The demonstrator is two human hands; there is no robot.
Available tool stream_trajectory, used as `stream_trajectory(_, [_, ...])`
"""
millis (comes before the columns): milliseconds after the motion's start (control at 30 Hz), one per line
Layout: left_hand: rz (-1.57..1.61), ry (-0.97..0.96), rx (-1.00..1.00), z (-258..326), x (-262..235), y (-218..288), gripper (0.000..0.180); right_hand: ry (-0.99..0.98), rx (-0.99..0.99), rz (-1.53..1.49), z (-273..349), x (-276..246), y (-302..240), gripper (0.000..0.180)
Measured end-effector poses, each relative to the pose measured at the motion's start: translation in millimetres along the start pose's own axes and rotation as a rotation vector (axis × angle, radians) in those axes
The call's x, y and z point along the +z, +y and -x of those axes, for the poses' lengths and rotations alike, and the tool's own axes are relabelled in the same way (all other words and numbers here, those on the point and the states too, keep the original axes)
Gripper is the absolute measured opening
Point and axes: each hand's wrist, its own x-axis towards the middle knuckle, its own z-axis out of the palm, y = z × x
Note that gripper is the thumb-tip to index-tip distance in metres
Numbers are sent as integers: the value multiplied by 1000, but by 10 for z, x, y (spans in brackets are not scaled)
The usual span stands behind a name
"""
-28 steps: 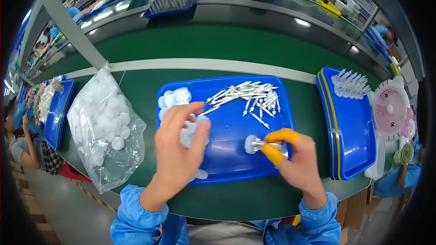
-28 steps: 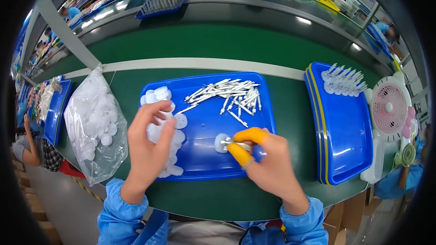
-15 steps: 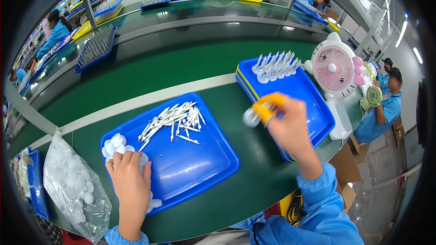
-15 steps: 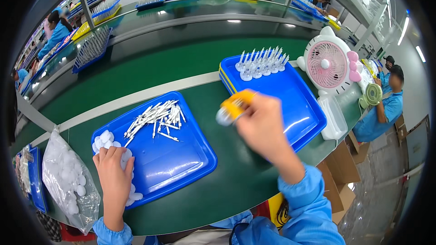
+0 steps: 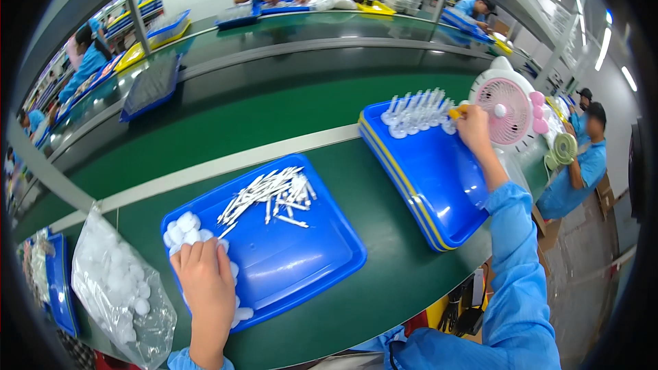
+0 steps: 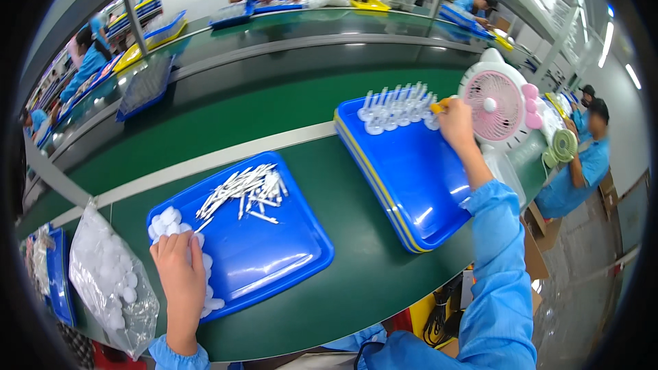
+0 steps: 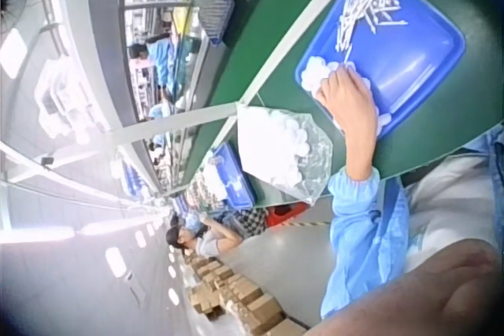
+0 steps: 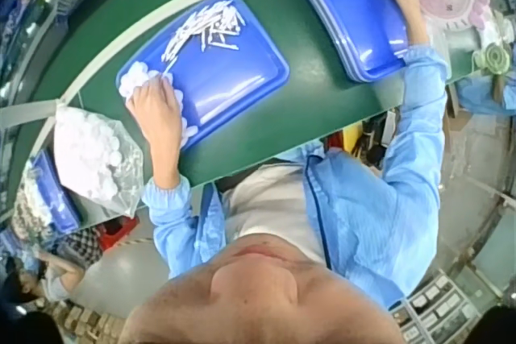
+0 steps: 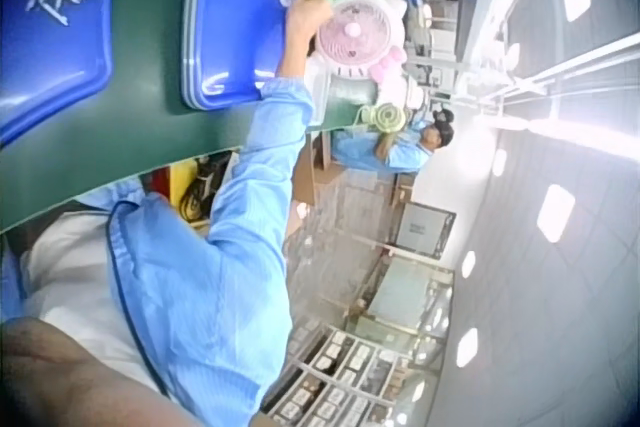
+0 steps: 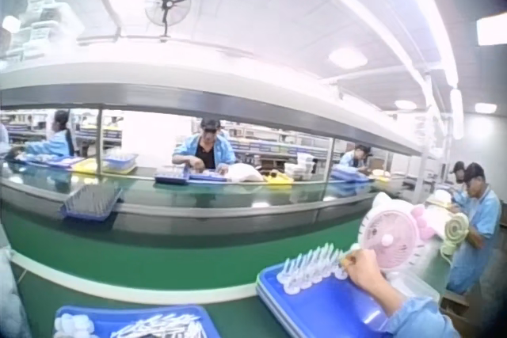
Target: The person assembles small white plastic components by inserting metal rods into them. They pick up a white plastic piece and a metal rod from a blue tray, insert the rod into the plastic piece, and place the finished assembly into a stack of blue trays. The process is repeated continuously throughout the clip.
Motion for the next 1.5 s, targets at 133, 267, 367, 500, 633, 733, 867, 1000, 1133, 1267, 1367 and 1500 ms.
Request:
stream_trajectory(133, [39,71,-28,-8,-82,-16,17,139,29,78,268,-302,-695,22])
stream_trajectory(267, [177,143,-110,-43,-133,-45,22,-66,-474,-356,955,-506,-1910,22])
stream_trajectory(367, [279,201,-168,-1,-220,-137,23,-411,-773,-508,1547,-401,-2926,13])
stream_trajectory(500, [401,221,-223,-9,-185,-176,22,-568,-936,-595,1966,-88,-3710,22])
stream_trajectory(633, [522,193,-323,-26,-212,-181,20,-408,-926,-591,2050,202,-4067,14])
stream_trajectory(733, [627,162,-383,-32,-279,-164,15,-484,-901,-570,2044,203,-4131,7])
stream_trajectory(867, [766,95,-461,-31,-283,-124,14,-571,-889,-523,2032,85,-3947,11])
stream_trajectory(1000, [837,4,-470,-13,-323,-44,13,-652,-784,-616,1971,-262,-3578,15])
stream_trajectory(1133, [1002,-177,-491,37,-335,97,14,-686,-548,-933,1959,-726,-3322,30])
stream_trajectory(1267, [1091,-251,-455,100,-288,243,16,-694,-517,-1028,2083,-792,-3206,46])
stream_trajectory(1367, [1073,-300,-419,149,-205,272,17,-692,-547,-977,2158,-724,-3138,43])
stream_trajectory(1500, [1010,-282,-384,149,-175,282,17,-636,-577,-997,2198,-638,-3092,44])
